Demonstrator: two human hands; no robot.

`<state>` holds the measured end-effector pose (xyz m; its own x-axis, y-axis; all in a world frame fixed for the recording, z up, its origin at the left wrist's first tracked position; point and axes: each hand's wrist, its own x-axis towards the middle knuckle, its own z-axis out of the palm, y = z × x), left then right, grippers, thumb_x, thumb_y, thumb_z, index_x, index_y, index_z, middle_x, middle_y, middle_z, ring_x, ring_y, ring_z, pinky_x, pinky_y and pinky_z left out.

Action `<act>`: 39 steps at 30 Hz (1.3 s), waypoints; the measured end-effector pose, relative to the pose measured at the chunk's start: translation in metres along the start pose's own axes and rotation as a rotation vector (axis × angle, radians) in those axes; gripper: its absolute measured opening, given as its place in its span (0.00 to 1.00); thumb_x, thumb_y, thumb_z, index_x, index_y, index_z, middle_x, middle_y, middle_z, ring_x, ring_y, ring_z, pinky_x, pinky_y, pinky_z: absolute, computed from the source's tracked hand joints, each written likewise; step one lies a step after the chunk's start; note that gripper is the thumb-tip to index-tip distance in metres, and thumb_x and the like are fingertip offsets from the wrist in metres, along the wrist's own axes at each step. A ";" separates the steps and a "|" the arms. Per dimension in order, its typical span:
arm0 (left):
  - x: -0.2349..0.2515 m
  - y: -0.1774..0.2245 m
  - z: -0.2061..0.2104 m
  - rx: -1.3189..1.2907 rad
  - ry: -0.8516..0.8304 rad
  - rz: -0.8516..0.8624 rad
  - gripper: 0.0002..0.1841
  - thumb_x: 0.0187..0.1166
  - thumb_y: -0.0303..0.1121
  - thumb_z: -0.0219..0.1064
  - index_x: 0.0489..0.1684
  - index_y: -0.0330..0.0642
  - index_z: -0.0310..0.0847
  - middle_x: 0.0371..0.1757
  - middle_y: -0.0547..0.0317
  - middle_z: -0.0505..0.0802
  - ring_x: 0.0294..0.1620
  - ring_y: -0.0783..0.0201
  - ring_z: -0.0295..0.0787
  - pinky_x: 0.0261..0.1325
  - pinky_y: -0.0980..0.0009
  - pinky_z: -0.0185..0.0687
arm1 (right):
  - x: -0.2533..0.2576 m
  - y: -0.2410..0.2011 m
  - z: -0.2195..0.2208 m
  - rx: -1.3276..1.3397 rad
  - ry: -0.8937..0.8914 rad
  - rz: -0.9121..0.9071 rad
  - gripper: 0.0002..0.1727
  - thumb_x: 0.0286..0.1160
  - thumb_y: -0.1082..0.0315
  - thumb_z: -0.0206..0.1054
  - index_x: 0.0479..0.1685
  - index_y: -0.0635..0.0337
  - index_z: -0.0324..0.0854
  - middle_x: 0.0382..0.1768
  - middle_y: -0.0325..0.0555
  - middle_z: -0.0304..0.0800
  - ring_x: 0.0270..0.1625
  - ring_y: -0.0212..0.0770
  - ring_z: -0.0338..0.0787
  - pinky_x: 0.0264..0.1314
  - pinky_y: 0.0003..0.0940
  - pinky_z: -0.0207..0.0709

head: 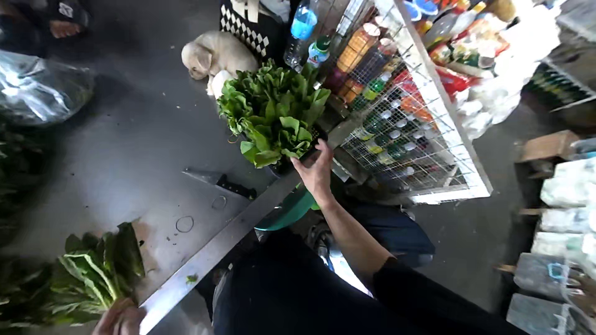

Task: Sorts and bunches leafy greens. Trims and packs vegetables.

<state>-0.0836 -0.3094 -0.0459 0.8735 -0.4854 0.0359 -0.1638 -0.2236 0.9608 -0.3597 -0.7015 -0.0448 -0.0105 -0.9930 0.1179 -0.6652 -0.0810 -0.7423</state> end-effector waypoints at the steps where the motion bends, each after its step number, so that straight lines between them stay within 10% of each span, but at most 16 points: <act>1: -0.003 0.002 0.024 -0.045 -0.017 0.022 0.19 0.84 0.26 0.59 0.71 0.26 0.71 0.55 0.63 0.89 0.40 0.79 0.87 0.46 0.75 0.89 | 0.012 0.002 0.001 0.001 -0.055 0.042 0.55 0.60 0.50 0.86 0.88 0.61 0.58 0.79 0.66 0.70 0.67 0.59 0.85 0.64 0.54 0.84; 5: -0.012 0.022 0.078 -0.105 -0.196 0.084 0.19 0.83 0.27 0.62 0.71 0.33 0.74 0.56 0.70 0.91 0.42 0.78 0.90 0.45 0.77 0.91 | 0.057 -0.007 -0.017 -0.058 -0.181 0.036 0.26 0.78 0.49 0.73 0.57 0.65 0.87 0.53 0.62 0.92 0.57 0.60 0.92 0.63 0.64 0.81; 12: -0.005 0.028 0.092 -0.097 -0.126 -0.111 0.18 0.81 0.29 0.61 0.67 0.32 0.76 0.46 0.69 0.92 0.39 0.77 0.90 0.44 0.76 0.90 | 0.096 -0.056 -0.080 0.563 -0.111 -0.069 0.15 0.77 0.53 0.74 0.53 0.53 0.87 0.36 0.35 0.91 0.27 0.27 0.84 0.27 0.24 0.80; 17: 0.024 0.083 0.137 -0.326 -0.427 -0.384 0.22 0.88 0.37 0.57 0.76 0.34 0.75 0.65 0.50 0.91 0.61 0.57 0.91 0.66 0.58 0.88 | 0.063 -0.113 -0.023 0.722 -0.481 0.090 0.13 0.75 0.57 0.75 0.50 0.53 0.86 0.33 0.37 0.90 0.22 0.29 0.80 0.22 0.24 0.75; 21: 0.028 0.083 0.150 -0.655 -0.641 -0.579 0.24 0.91 0.39 0.49 0.84 0.41 0.64 0.69 0.46 0.87 0.63 0.51 0.89 0.65 0.51 0.88 | -0.005 -0.139 0.071 0.498 -0.838 -0.020 0.21 0.75 0.52 0.75 0.58 0.56 0.86 0.42 0.42 0.93 0.35 0.34 0.89 0.36 0.33 0.86; 23: 0.020 0.066 0.138 -0.643 -0.497 -0.624 0.20 0.92 0.35 0.49 0.79 0.41 0.66 0.63 0.48 0.89 0.53 0.56 0.91 0.57 0.59 0.90 | -0.036 -0.141 0.102 0.271 -0.881 -0.260 0.35 0.75 0.48 0.75 0.78 0.57 0.74 0.66 0.53 0.86 0.57 0.45 0.92 0.59 0.47 0.89; 25: 0.013 0.047 0.117 -0.547 -0.273 -0.670 0.23 0.88 0.31 0.61 0.80 0.40 0.64 0.59 0.45 0.90 0.49 0.56 0.93 0.53 0.60 0.91 | -0.064 -0.144 0.109 0.149 -0.870 -0.454 0.40 0.76 0.49 0.74 0.84 0.58 0.65 0.74 0.58 0.78 0.56 0.47 0.91 0.56 0.45 0.88; 30: 0.011 0.020 0.066 -0.464 -0.117 -0.658 0.38 0.72 0.25 0.78 0.81 0.44 0.59 0.57 0.45 0.90 0.44 0.55 0.93 0.48 0.60 0.93 | -0.133 -0.130 0.118 0.295 -1.065 -0.782 0.10 0.76 0.67 0.72 0.51 0.59 0.91 0.46 0.45 0.93 0.44 0.33 0.93 0.51 0.32 0.90; 39: 0.043 0.006 0.013 -0.651 -0.405 -0.716 0.20 0.80 0.25 0.69 0.66 0.37 0.67 0.51 0.47 0.91 0.47 0.55 0.93 0.53 0.59 0.92 | -0.199 -0.151 0.139 0.191 -0.907 -0.895 0.09 0.71 0.69 0.76 0.45 0.63 0.91 0.45 0.49 0.94 0.48 0.41 0.94 0.55 0.38 0.90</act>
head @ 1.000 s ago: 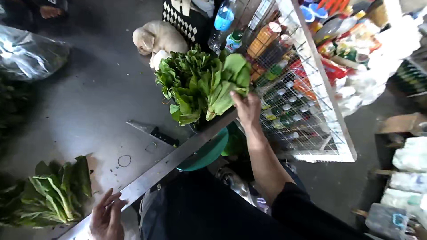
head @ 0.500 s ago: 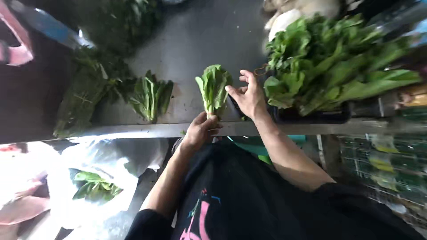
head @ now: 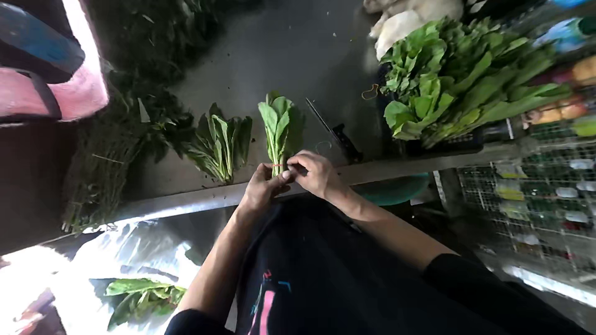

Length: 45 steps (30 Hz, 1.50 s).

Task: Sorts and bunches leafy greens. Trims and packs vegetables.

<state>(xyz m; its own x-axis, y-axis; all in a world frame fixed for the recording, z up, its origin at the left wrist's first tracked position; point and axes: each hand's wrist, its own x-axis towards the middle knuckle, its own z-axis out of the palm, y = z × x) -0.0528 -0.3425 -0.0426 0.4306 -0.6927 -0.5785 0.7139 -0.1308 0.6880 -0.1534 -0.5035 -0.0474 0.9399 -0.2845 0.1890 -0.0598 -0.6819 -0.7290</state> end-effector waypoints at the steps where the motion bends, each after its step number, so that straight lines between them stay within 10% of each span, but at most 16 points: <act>1: 0.001 0.002 -0.008 0.014 -0.014 -0.015 0.19 0.80 0.26 0.69 0.65 0.37 0.67 0.50 0.48 0.90 0.46 0.56 0.93 0.52 0.60 0.92 | 0.003 -0.003 0.003 0.001 -0.025 0.004 0.09 0.71 0.68 0.75 0.45 0.62 0.91 0.45 0.48 0.93 0.48 0.41 0.94 0.55 0.38 0.90; 14: 0.031 0.009 -0.036 0.012 -0.037 -0.139 0.20 0.83 0.26 0.64 0.72 0.42 0.67 0.49 0.51 0.90 0.44 0.61 0.91 0.56 0.62 0.88 | 0.010 0.005 0.018 0.444 -0.048 0.141 0.06 0.67 0.73 0.72 0.40 0.62 0.90 0.44 0.45 0.90 0.44 0.32 0.90 0.49 0.27 0.88; 25: 0.053 -0.008 0.041 -0.133 0.115 -0.074 0.17 0.86 0.22 0.59 0.70 0.36 0.64 0.51 0.45 0.91 0.50 0.53 0.94 0.62 0.56 0.90 | 0.029 0.069 -0.020 0.167 -0.150 0.042 0.06 0.67 0.71 0.76 0.39 0.62 0.88 0.41 0.49 0.91 0.43 0.41 0.92 0.50 0.39 0.89; 32: 0.056 -0.017 0.049 -0.328 0.149 -0.094 0.16 0.94 0.37 0.46 0.63 0.38 0.74 0.52 0.48 0.91 0.53 0.55 0.92 0.63 0.56 0.88 | 0.042 0.092 -0.036 0.462 -0.363 0.061 0.05 0.67 0.69 0.75 0.39 0.59 0.91 0.45 0.43 0.91 0.47 0.32 0.90 0.55 0.30 0.86; 41: 0.085 -0.006 0.061 -0.204 0.373 0.000 0.11 0.87 0.39 0.63 0.57 0.44 0.74 0.45 0.58 0.89 0.41 0.65 0.87 0.48 0.65 0.85 | 0.036 0.078 -0.055 0.599 -0.516 0.043 0.06 0.71 0.69 0.68 0.41 0.60 0.87 0.33 0.38 0.89 0.34 0.26 0.85 0.39 0.25 0.81; 45: 0.099 -0.001 0.064 -0.235 0.473 0.036 0.16 0.81 0.35 0.71 0.57 0.43 0.70 0.45 0.54 0.88 0.39 0.62 0.87 0.46 0.63 0.87 | 0.017 0.080 -0.026 0.201 -0.314 -0.180 0.07 0.73 0.69 0.70 0.44 0.63 0.89 0.43 0.50 0.93 0.47 0.43 0.93 0.55 0.38 0.88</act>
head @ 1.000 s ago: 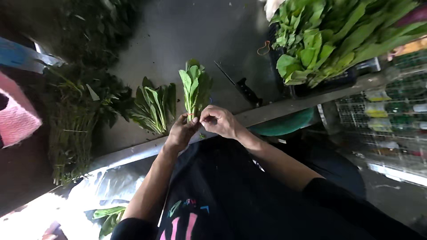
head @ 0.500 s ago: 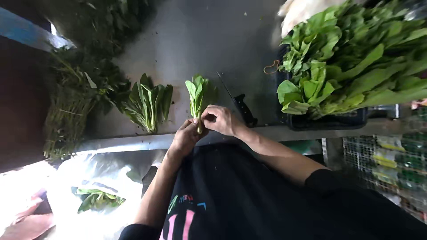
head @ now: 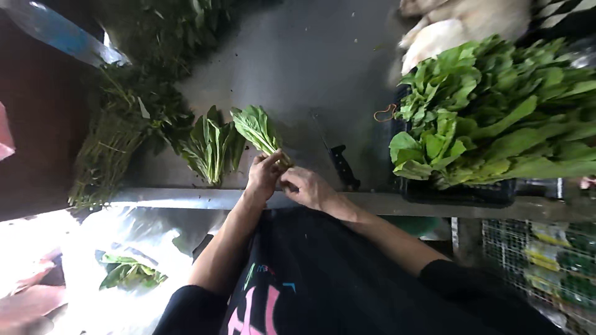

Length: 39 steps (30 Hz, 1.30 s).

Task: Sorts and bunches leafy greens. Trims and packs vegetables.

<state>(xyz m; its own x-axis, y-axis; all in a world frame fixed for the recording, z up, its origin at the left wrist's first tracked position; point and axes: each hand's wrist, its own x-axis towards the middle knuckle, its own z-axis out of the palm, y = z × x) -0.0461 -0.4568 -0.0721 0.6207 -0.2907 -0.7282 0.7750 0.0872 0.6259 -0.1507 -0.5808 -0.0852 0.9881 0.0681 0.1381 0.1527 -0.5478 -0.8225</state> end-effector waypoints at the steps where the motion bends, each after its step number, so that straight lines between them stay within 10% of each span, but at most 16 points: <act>1: 0.003 0.002 0.001 -0.024 0.011 0.005 0.17 0.80 0.33 0.70 0.60 0.42 0.68 0.47 0.51 0.88 0.42 0.59 0.88 0.48 0.60 0.87 | -0.002 0.003 0.004 -0.051 0.039 -0.038 0.07 0.75 0.68 0.70 0.44 0.62 0.89 0.42 0.50 0.93 0.47 0.44 0.93 0.56 0.39 0.88; 6: 0.003 0.007 -0.014 -0.125 0.055 -0.019 0.19 0.79 0.27 0.62 0.67 0.41 0.68 0.54 0.45 0.87 0.48 0.52 0.89 0.52 0.57 0.89 | -0.022 0.011 0.001 -0.095 0.234 -0.050 0.07 0.75 0.68 0.66 0.39 0.61 0.87 0.34 0.46 0.91 0.39 0.39 0.91 0.47 0.34 0.87; 19: -0.012 -0.028 -0.067 -0.062 -0.130 -0.133 0.21 0.96 0.40 0.42 0.78 0.39 0.66 0.63 0.42 0.88 0.60 0.46 0.90 0.62 0.48 0.87 | -0.040 0.035 -0.016 -0.147 0.206 0.425 0.20 0.78 0.68 0.70 0.68 0.61 0.84 0.69 0.59 0.82 0.45 0.46 0.91 0.47 0.40 0.89; 27: -0.025 -0.041 -0.084 0.086 -0.120 -0.180 0.21 0.92 0.41 0.55 0.76 0.41 0.65 0.59 0.43 0.89 0.53 0.50 0.92 0.55 0.52 0.91 | 0.001 0.002 0.041 0.327 -0.095 0.885 0.36 0.77 0.44 0.72 0.75 0.62 0.74 0.60 0.59 0.89 0.55 0.51 0.93 0.61 0.55 0.87; 32: -0.028 -0.027 -0.113 0.170 -0.348 -0.170 0.18 0.93 0.39 0.53 0.73 0.39 0.70 0.56 0.46 0.92 0.54 0.52 0.92 0.60 0.53 0.90 | 0.003 -0.033 0.051 0.664 0.094 0.850 0.31 0.75 0.61 0.77 0.75 0.61 0.73 0.62 0.52 0.88 0.62 0.42 0.90 0.67 0.45 0.86; 39: -0.035 -0.011 -0.142 0.263 -0.367 -0.239 0.27 0.93 0.52 0.50 0.79 0.41 0.68 0.59 0.46 0.91 0.53 0.53 0.93 0.57 0.56 0.91 | -0.004 -0.057 0.081 0.628 0.280 0.821 0.28 0.69 0.75 0.74 0.70 0.60 0.71 0.52 0.52 0.84 0.50 0.45 0.87 0.52 0.45 0.85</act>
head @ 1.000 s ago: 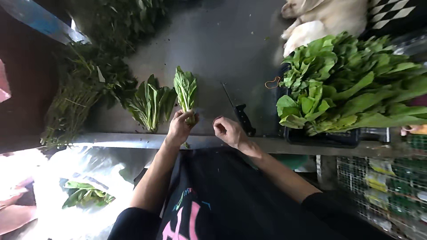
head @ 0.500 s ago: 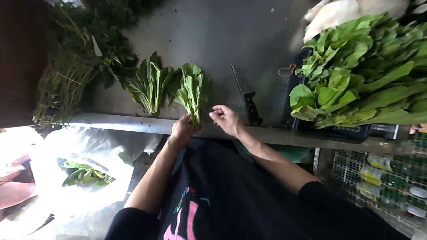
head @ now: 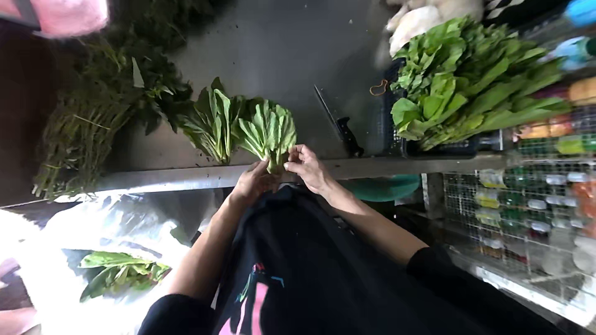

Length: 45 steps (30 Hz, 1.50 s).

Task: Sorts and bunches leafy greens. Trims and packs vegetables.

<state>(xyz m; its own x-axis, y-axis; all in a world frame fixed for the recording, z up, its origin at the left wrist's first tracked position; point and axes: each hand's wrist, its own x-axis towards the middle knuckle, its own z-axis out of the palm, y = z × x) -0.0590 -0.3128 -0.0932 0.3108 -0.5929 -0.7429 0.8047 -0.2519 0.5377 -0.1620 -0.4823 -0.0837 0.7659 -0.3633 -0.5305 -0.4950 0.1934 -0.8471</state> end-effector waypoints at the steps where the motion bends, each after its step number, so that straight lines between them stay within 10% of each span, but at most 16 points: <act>1: -0.001 -0.004 -0.002 0.021 0.054 -0.005 0.27 0.90 0.50 0.57 0.78 0.40 0.68 0.56 0.45 0.92 0.49 0.53 0.94 0.53 0.57 0.92 | -0.004 0.005 0.008 0.003 0.001 0.029 0.31 0.69 0.76 0.74 0.74 0.57 0.70 0.55 0.53 0.85 0.51 0.46 0.88 0.52 0.46 0.85; 4: 0.000 -0.016 -0.013 0.048 0.096 -0.006 0.20 0.87 0.43 0.64 0.68 0.39 0.74 0.48 0.47 0.94 0.41 0.56 0.94 0.46 0.61 0.92 | -0.014 0.017 0.033 0.067 0.069 0.127 0.33 0.73 0.71 0.73 0.79 0.56 0.67 0.56 0.52 0.86 0.48 0.45 0.89 0.50 0.44 0.87; 11: -0.004 -0.032 -0.041 -0.097 -0.125 -0.040 0.25 0.93 0.47 0.42 0.69 0.40 0.78 0.57 0.47 0.94 0.54 0.52 0.94 0.56 0.53 0.90 | -0.030 0.039 0.056 -0.111 0.292 0.172 0.32 0.78 0.51 0.73 0.76 0.55 0.71 0.54 0.54 0.88 0.47 0.46 0.90 0.48 0.46 0.87; 15: -0.013 -0.028 -0.042 -0.013 -0.091 -0.042 0.30 0.90 0.59 0.49 0.76 0.46 0.75 0.63 0.51 0.93 0.58 0.53 0.93 0.59 0.55 0.89 | -0.030 0.037 0.054 -0.167 0.261 0.081 0.25 0.81 0.55 0.71 0.71 0.58 0.76 0.51 0.53 0.89 0.44 0.44 0.92 0.47 0.43 0.90; 20: -0.012 -0.030 -0.032 0.014 -0.033 -0.014 0.20 0.93 0.43 0.53 0.72 0.39 0.72 0.56 0.48 0.93 0.53 0.54 0.94 0.56 0.58 0.91 | -0.025 0.027 0.053 -0.244 0.177 0.089 0.22 0.84 0.54 0.68 0.67 0.60 0.79 0.49 0.53 0.89 0.41 0.43 0.93 0.48 0.42 0.90; 30: -0.013 -0.047 -0.001 -0.065 0.025 0.002 0.20 0.93 0.44 0.54 0.71 0.39 0.75 0.56 0.48 0.92 0.51 0.55 0.93 0.57 0.57 0.90 | -0.005 0.020 0.017 -0.374 0.078 0.186 0.20 0.76 0.60 0.73 0.59 0.64 0.85 0.47 0.55 0.91 0.44 0.47 0.91 0.47 0.48 0.85; 45: 0.009 -0.068 0.057 -0.347 0.243 0.190 0.16 0.83 0.35 0.67 0.66 0.43 0.76 0.48 0.52 0.93 0.42 0.61 0.91 0.47 0.64 0.90 | -0.020 0.011 -0.036 -0.312 -0.165 -0.274 0.13 0.80 0.65 0.72 0.57 0.61 0.88 0.50 0.44 0.96 0.51 0.34 0.95 0.62 0.37 0.88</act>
<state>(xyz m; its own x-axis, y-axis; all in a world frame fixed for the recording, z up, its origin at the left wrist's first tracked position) -0.1402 -0.3443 -0.1136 0.5453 -0.3972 -0.7382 0.8308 0.1389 0.5390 -0.1974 -0.5058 -0.0807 0.9289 -0.2072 -0.3069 -0.3450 -0.1835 -0.9205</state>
